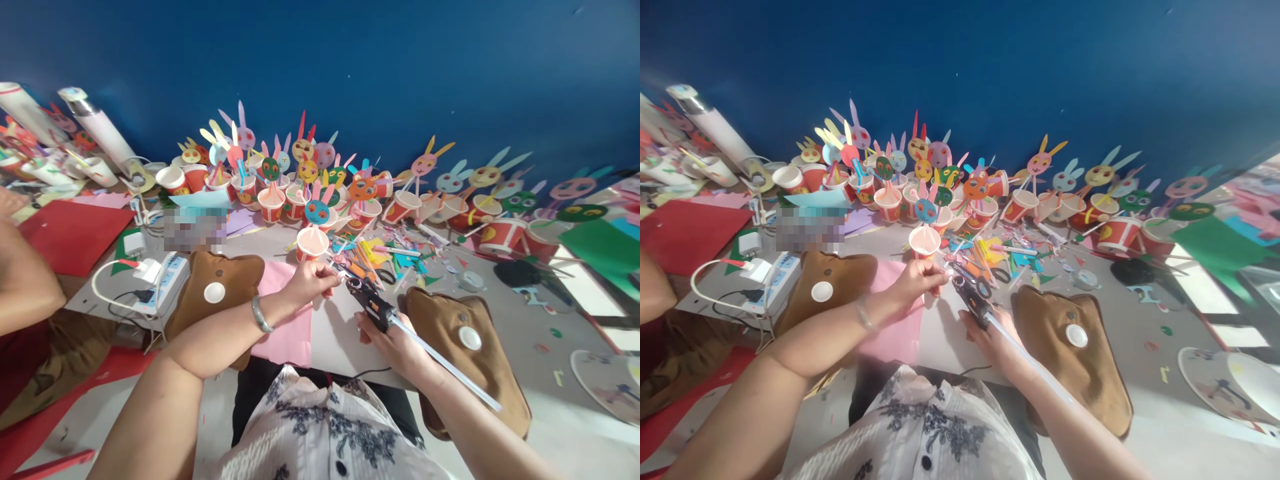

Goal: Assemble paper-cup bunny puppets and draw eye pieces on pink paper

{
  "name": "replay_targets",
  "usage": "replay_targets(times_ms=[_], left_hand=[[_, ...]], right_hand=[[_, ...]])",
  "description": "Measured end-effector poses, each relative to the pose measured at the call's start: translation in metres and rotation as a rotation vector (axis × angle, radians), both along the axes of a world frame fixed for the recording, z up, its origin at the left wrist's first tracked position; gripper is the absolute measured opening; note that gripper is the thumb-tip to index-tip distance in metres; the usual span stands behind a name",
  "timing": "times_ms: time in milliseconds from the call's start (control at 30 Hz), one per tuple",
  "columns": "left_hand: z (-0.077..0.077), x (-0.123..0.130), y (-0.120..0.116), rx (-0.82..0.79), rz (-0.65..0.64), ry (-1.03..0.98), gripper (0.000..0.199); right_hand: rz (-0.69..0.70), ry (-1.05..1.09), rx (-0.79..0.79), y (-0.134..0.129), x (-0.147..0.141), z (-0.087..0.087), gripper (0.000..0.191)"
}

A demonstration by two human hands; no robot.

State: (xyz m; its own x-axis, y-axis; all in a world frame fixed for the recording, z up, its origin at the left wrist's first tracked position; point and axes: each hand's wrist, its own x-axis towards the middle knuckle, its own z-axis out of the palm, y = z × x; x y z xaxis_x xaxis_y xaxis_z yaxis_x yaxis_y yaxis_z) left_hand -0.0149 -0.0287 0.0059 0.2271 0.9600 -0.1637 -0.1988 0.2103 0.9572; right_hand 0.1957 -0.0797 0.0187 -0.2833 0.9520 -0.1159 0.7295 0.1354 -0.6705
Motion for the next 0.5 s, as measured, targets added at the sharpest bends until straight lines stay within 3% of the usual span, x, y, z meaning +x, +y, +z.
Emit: replay_targets(times_ms=[500], left_hand=[[0.0046, -0.0007, 0.0003, 0.019, -0.012, 0.006, 0.027]], right_hand=[[0.024, 0.038, 0.009, 0.0039, 0.0006, -0.0052, 0.046]])
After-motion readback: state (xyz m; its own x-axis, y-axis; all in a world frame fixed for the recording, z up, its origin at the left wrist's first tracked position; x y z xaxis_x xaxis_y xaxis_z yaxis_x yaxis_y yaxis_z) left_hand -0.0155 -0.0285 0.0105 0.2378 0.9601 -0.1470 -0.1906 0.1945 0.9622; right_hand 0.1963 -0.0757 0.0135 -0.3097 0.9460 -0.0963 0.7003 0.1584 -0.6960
